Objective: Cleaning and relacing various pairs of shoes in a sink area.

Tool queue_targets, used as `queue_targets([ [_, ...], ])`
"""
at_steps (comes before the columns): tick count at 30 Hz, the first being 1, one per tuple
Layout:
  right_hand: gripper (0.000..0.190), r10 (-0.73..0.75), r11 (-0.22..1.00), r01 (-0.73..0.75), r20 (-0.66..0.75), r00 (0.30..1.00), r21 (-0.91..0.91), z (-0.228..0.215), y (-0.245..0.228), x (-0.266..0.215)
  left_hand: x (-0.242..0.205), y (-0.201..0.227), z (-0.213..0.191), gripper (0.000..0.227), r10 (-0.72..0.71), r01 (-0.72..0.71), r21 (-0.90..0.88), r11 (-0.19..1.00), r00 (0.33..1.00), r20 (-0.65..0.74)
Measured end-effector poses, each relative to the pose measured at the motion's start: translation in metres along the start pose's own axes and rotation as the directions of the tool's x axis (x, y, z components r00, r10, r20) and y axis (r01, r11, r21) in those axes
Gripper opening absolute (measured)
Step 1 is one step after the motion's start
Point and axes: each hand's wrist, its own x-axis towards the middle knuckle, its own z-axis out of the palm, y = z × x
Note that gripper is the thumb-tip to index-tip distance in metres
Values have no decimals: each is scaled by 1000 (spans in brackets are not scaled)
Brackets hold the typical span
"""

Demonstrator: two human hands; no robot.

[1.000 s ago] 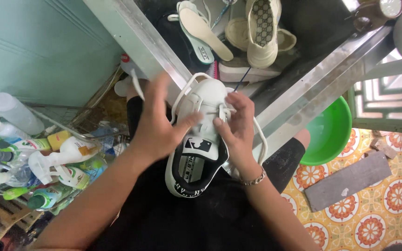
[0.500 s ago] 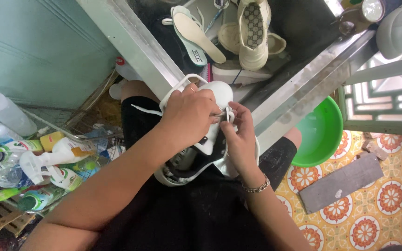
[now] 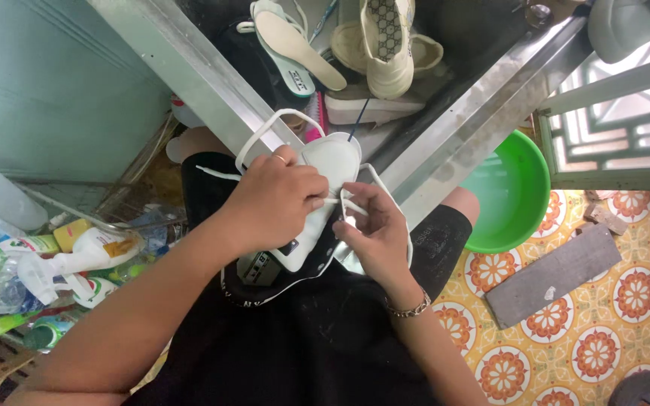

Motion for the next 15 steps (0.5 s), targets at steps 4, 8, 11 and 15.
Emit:
queue_targets([
  [4,29,-12,1000,12,-50,999,9,-9,10,2,2,-2,4,10,-97,110,-159,981,992,86],
  [8,12,-123,962,99,-80,989,-254,-19,7,1,2,6,15,9,-34,35,-39,999,999,28],
  [11,11,-67,928,28,-90,994,-372,-20,6,0,5,8,14,10,-66,69,-84,994,997,36],
  [15,15,135,985,-144,-97,986,-90,-16,21,0,2,9,21,11,-57,59,-60,996,998,34],
])
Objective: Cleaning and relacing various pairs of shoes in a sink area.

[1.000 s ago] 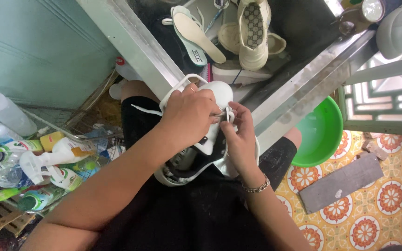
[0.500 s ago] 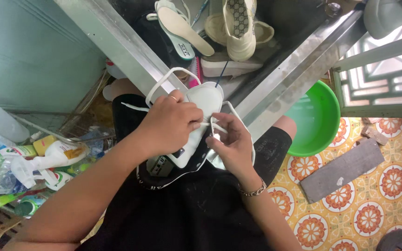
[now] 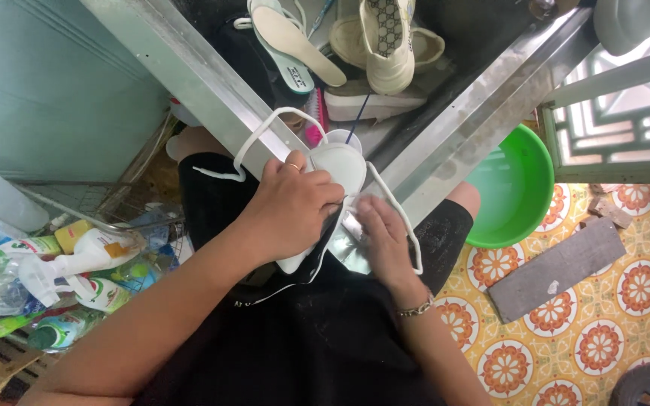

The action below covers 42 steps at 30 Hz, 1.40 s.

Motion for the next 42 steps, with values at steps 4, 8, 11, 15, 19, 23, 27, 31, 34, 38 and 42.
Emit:
queue_targets([
  [4,17,191,902,-180,9,981,392,14,2,0,-2,1,3,11,5,-7,-33,999,999,-53],
  [8,11,277,829,-227,-23,961,511,19,1,-1,-1,1,7,8,21,-24,-54,998,998,-55],
  [11,14,298,715,-206,-24,954,668,18,-17,1,-1,0,5,12,30,-38,-90,995,996,-84],
  [15,11,214,598,-33,-120,969,801,-31,-19,12,-5,-2,4,12,-31,26,-139,990,999,-36],
  [19,14,-35,893,108,-172,985,437,-41,-34,11,-11,3,-9,7,-8,-5,-117,993,994,-111],
  [23,57,-134,715,-138,-328,935,-686,-19,-41,7,-33,4,-22,45,4,-38,-139,990,972,-233],
  [27,46,-709,242,268,18,705,-932,-3,-42,4,-57,-4,-22,59,-267,239,-153,959,942,-202],
  [31,15,-544,334,93,-111,832,-938,-15,-12,20,-76,-16,-19,39,-398,353,-216,910,889,-228],
  [34,21,-504,538,186,-137,853,-822,-41,-5,34,-86,-31,-28,39,-591,505,-361,784,784,-188],
  [38,38,-344,939,329,-222,912,-104,-50,-73,28,-108,-59,-32,43,-806,696,-411,589,537,-248],
  [42,40,-349,865,390,-180,919,315,-54,-109,21,-99,-59,-59,38,-711,497,-513,700,554,-434],
])
